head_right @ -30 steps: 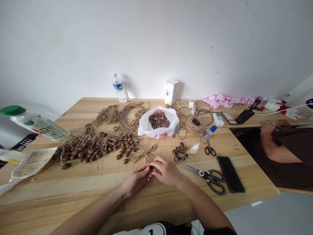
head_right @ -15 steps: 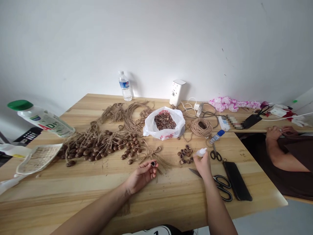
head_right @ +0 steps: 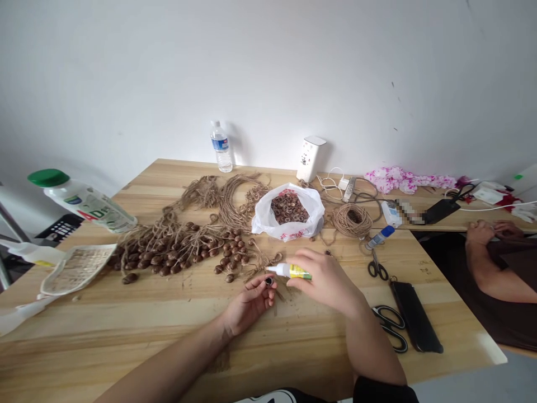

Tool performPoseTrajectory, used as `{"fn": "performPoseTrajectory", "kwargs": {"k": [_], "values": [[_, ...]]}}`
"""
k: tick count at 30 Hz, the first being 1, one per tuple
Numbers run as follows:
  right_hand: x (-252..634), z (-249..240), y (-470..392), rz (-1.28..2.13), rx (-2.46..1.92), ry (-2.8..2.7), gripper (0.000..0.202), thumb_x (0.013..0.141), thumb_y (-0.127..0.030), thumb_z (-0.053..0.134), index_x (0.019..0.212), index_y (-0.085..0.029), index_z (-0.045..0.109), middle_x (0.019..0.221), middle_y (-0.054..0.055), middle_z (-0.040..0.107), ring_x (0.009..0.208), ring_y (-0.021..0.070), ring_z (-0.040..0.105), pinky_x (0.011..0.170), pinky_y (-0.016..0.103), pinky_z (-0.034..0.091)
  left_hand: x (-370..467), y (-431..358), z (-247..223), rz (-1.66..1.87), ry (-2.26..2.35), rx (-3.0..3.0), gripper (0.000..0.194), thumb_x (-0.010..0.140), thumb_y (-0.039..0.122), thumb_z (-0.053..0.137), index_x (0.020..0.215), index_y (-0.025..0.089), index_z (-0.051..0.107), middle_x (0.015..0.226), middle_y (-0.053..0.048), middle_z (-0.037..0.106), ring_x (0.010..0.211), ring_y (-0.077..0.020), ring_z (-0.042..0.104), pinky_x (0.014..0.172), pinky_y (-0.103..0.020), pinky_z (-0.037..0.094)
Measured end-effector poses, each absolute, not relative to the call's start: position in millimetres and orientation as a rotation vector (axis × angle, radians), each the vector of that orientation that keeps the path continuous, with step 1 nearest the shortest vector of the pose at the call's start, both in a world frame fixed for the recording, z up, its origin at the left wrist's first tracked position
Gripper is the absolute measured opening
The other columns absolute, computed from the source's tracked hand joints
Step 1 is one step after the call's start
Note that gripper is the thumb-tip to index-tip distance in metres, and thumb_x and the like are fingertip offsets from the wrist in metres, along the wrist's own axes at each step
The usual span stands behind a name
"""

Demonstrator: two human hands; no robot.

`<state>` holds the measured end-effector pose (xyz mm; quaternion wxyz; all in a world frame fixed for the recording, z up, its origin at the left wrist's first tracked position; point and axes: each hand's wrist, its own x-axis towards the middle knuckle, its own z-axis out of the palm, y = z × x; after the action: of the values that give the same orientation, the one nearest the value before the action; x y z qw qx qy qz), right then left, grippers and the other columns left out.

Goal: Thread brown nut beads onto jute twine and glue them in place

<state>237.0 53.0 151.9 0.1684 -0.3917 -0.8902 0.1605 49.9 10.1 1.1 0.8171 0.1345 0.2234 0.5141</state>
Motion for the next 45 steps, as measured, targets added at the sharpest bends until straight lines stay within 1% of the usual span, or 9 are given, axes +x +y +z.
{"fn": "performPoseTrajectory", "kwargs": {"k": [8,13,18,24,27,29,34,38,45], "values": [[229.2,144.8,51.3,0.471,-1.155,-2.677,0.024,0.078,-0.028,0.068,0.100,-0.022,0.062,0.093,0.004,0.066,0.085,0.0202,0.061,0.072,0.027,0.045,51.9,8.9,3.4,1.111,0.517,0.283,0.025,0.074,0.022,0.071,0.097,0.015,0.066,0.083,-0.006,0.065,0.066,-0.0120,0.057,0.062,-0.027,0.044],[221.1,137.9,53.6,0.526,-1.152,-2.711,0.020,0.078,-0.026,0.068,0.096,-0.022,0.062,0.091,0.004,0.065,0.083,0.0198,0.060,0.072,0.027,0.044,51.9,8.8,5.4,1.104,0.546,0.293,0.024,0.072,0.023,0.073,0.094,0.015,0.067,0.078,-0.005,0.065,0.064,-0.0113,0.056,0.062,-0.027,0.044],[213.1,123.1,64.6,0.913,-0.964,-2.438,0.030,0.072,-0.033,0.075,0.094,-0.020,0.060,0.096,0.004,0.065,0.089,0.0187,0.060,0.080,0.027,0.046,51.5,9.6,3.3,1.100,0.549,0.289,0.023,0.072,0.022,0.073,0.092,0.013,0.069,0.069,-0.004,0.063,0.062,-0.0118,0.055,0.062,-0.026,0.043],[207.2,95.5,76.5,1.558,-0.848,-1.974,0.045,0.068,-0.042,0.076,0.101,-0.017,0.059,0.097,0.006,0.066,0.078,0.0166,0.065,0.067,0.026,0.051,51.5,8.8,5.0,1.087,0.547,0.298,0.023,0.070,0.022,0.074,0.090,0.011,0.070,0.070,-0.005,0.063,0.059,-0.0107,0.052,0.060,-0.026,0.042],[202.9,87.2,74.9,1.770,-0.789,-1.891,0.045,0.070,-0.041,0.075,0.104,-0.016,0.060,0.085,0.004,0.067,0.068,0.0153,0.065,0.062,0.026,0.052,51.8,8.7,6.3,1.091,0.537,0.309,0.022,0.068,0.022,0.076,0.086,0.011,0.070,0.068,-0.004,0.061,0.059,-0.0105,0.052,0.059,-0.026,0.042],[200.7,86.6,74.1,1.764,-0.816,-1.871,0.043,0.071,-0.040,0.074,0.103,-0.015,0.061,0.079,0.002,0.066,0.064,0.0144,0.064,0.060,0.025,0.051,51.9,9.0,6.5,1.095,0.529,0.324,0.020,0.069,0.023,0.075,0.085,0.011,0.070,0.071,-0.004,0.062,0.059,-0.0102,0.052,0.059,-0.026,0.042],[198.4,86.9,79.2,1.532,-0.986,-1.583,0.034,0.075,-0.044,0.069,0.091,-0.015,0.062,0.084,0.006,0.068,0.075,0.0154,0.062,0.064,0.024,0.047,52.3,9.5,5.1,1.089,0.551,0.312,0.020,0.072,0.023,0.072,0.088,0.011,0.069,0.076,-0.007,0.065,0.057,-0.0105,0.052,0.058,-0.026,0.042],[195.6,78.1,82.1,1.596,-1.132,-1.382,0.041,0.072,-0.050,0.070,0.090,-0.016,0.059,0.078,0.006,0.070,0.058,0.0126,0.055,0.048,0.021,0.038,53.3,9.5,5.6,1.093,0.561,0.319,0.020,0.072,0.025,0.073,0.084,0.010,0.068,0.075,-0.007,0.066,0.056,-0.0100,0.051,0.056,-0.026,0.042],[189.3,73.1,82.3,1.601,-1.193,-1.249,0.042,0.069,-0.053,0.069,0.081,-0.015,0.060,0.075,0.007,0.070,0.042,0.0053,0.036,0.039,0.020,0.021,53.7,10.1,6.5,1.089,0.566,0.337,0.021,0.072,0.026,0.072,0.083,0.009,0.067,0.076,-0.008,0.066,0.055,-0.0095,0.051,0.056,-0.025,0.042]]}}
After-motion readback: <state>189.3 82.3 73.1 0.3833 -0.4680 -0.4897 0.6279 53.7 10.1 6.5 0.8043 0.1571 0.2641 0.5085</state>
